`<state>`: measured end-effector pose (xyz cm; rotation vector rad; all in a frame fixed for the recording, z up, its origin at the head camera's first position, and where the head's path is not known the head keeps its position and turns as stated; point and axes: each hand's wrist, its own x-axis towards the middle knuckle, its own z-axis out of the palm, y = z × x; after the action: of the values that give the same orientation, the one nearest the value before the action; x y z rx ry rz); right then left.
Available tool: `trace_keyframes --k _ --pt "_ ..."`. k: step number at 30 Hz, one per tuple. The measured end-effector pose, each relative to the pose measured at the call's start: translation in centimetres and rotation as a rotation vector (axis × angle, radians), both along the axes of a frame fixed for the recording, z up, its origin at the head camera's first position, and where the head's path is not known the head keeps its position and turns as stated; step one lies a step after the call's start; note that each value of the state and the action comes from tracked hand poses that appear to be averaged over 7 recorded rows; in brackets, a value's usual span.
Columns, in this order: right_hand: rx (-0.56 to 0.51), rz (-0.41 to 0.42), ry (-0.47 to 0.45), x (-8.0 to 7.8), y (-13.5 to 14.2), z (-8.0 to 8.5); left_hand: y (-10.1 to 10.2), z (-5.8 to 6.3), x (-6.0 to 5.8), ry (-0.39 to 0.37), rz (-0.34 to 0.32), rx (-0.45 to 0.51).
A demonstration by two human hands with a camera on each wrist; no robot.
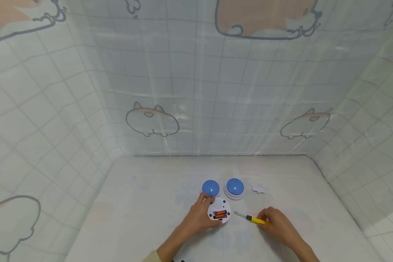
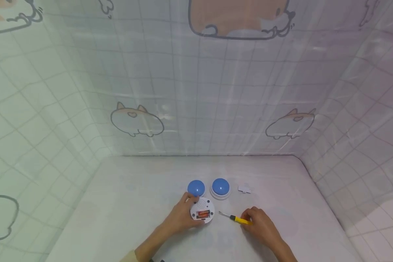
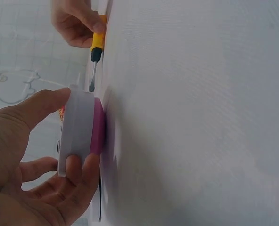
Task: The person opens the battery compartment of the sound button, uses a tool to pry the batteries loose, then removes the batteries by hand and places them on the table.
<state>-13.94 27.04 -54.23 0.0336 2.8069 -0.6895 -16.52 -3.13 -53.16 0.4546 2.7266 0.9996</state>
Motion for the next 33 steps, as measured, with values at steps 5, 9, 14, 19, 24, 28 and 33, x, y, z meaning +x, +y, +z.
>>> trace_keyframes --k 5,9,14,19,24,28,33 --pt "-0.044 -0.012 0.030 -0.1 -0.5 0.4 0.2 -0.2 0.0 -0.021 0.019 0.009" --pt "-0.167 0.010 0.085 -0.2 -2.0 1.3 0.3 -0.1 0.1 -0.021 0.032 0.004" --pt "-0.290 0.163 0.129 -0.6 -4.3 1.8 0.4 -0.1 0.2 -0.012 0.034 -0.006" --pt "-0.329 0.290 0.178 -0.9 -6.1 1.3 0.4 -0.2 0.3 0.016 0.015 -0.004" --pt "-0.285 0.343 0.197 -1.0 -7.1 0.9 0.5 -0.3 0.3 0.032 0.002 -0.001" --pt "-0.261 0.336 0.199 -1.0 -7.4 0.8 0.4 -0.4 0.1 0.021 0.008 -0.004" --pt "-0.250 0.325 0.219 -1.3 -7.7 0.8 0.3 -0.2 -0.1 0.010 0.016 -0.014"
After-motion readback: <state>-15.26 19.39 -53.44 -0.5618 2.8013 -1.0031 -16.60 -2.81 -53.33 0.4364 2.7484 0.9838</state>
